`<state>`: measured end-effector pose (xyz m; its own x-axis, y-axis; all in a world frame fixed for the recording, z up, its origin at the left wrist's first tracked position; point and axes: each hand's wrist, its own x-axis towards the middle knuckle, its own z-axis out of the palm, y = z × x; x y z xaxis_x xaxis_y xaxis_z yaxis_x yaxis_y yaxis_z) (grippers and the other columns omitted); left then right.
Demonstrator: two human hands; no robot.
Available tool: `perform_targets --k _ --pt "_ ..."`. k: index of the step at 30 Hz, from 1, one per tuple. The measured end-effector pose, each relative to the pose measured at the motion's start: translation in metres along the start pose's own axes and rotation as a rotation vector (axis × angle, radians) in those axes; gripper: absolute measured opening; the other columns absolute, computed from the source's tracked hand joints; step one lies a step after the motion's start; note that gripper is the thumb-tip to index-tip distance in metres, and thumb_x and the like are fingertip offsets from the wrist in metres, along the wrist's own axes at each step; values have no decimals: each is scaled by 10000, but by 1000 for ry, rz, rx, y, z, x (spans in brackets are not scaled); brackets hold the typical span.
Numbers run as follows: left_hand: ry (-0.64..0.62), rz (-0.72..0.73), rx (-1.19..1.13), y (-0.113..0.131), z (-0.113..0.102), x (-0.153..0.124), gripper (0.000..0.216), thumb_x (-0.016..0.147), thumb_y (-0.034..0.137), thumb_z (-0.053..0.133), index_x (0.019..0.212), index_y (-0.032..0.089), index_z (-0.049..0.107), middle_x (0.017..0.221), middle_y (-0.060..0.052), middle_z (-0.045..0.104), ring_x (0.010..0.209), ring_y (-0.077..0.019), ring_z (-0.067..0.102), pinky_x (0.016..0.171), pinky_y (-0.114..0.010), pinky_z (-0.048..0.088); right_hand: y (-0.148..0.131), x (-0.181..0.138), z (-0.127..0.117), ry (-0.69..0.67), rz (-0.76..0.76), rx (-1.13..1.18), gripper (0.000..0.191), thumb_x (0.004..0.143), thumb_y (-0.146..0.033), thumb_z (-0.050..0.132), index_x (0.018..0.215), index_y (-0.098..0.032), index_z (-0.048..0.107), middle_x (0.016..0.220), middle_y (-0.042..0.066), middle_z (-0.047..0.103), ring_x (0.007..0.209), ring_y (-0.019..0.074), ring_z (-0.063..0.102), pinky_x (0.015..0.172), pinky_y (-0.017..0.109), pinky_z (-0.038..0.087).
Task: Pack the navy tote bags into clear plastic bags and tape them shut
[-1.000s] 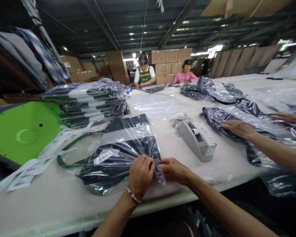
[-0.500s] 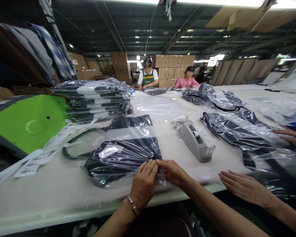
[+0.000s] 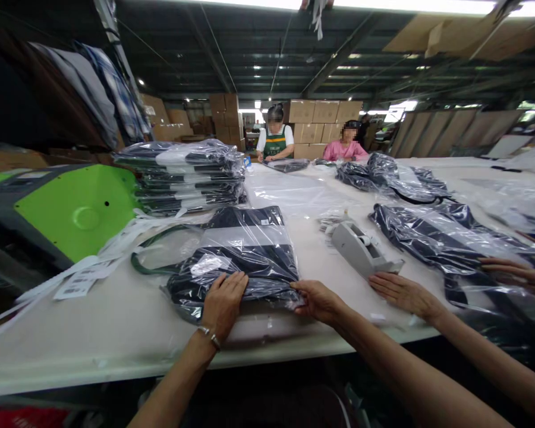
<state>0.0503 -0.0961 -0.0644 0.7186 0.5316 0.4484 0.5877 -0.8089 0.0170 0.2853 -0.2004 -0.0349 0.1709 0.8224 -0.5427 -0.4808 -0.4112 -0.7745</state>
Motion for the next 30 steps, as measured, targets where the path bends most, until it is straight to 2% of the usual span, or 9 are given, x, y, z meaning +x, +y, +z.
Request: perform_targets --k 4,8,10,12,15,18,25,28,30 --pt "2 -34 -84 11 -18 -3 502 877 45 461 1353 175 551 1432 -102 570 1328 -274 524 1130 -533 384 2 -3 5 -14 -46 -34 73 849 -191 636 825 -127 612 621 18 633 502 117 596 434 198 486" --pt "8 25 -273 47 -30 8 499 896 301 649 1365 204 507 1432 -86 569 1353 -262 485 1158 -501 353 2 -6 4 -20 -67 -67 149 854 -263 661 887 -122 623 635 13 633 492 125 585 414 214 488" --pt "-1 -1 -317 60 -29 18 485 888 372 674 1317 194 537 1355 -87 629 1278 -263 549 1124 -490 389 1 -12 -1 -113 -94 -69 268 855 -366 690 948 -120 642 712 33 666 534 126 606 470 235 525" --pt "-7 -53 -337 68 -25 27 442 885 357 683 1275 187 562 1283 -81 669 1193 -258 600 1067 -469 437 -1 -22 -8 -285 -147 -57 365 816 -413 743 1031 -131 659 869 69 705 666 140 660 613 269 573" --pt "-24 -101 -342 72 -21 37 378 876 316 694 1221 196 594 1177 -62 704 1096 -255 635 978 -445 486 0 -33 -17 -437 -219 -46 446 746 -313 809 1142 -166 663 1123 100 695 914 176 683 830 319 560" --pt "-50 -106 -332 71 -22 41 320 874 304 687 1170 202 619 1114 -57 712 1045 -258 644 934 -430 502 7 -30 -17 -345 -265 -68 489 690 -257 835 1141 -177 666 1117 86 710 894 165 686 820 292 546" --pt "-64 -82 -304 73 -21 48 304 861 239 644 1162 211 611 1089 -52 695 1017 -245 634 911 -397 512 27 0 -6 -51 -369 -69 465 634 -342 848 1003 -139 654 911 45 730 730 158 686 668 285 593" --pt "-29 -52 -320 77 -20 48 230 864 197 611 1094 214 620 1074 -49 681 1018 -237 620 913 -384 510 33 5 -3 70 -413 -81 410 645 -358 811 942 -149 621 806 17 714 609 153 670 535 262 569" --pt "-7 -17 -338 79 -17 46 243 867 187 602 1108 209 610 1077 -54 677 1026 -234 617 922 -382 509 35 8 0 169 -431 -126 323 670 -363 749 871 -171 583 657 -30 663 454 139 606 404 239 494"
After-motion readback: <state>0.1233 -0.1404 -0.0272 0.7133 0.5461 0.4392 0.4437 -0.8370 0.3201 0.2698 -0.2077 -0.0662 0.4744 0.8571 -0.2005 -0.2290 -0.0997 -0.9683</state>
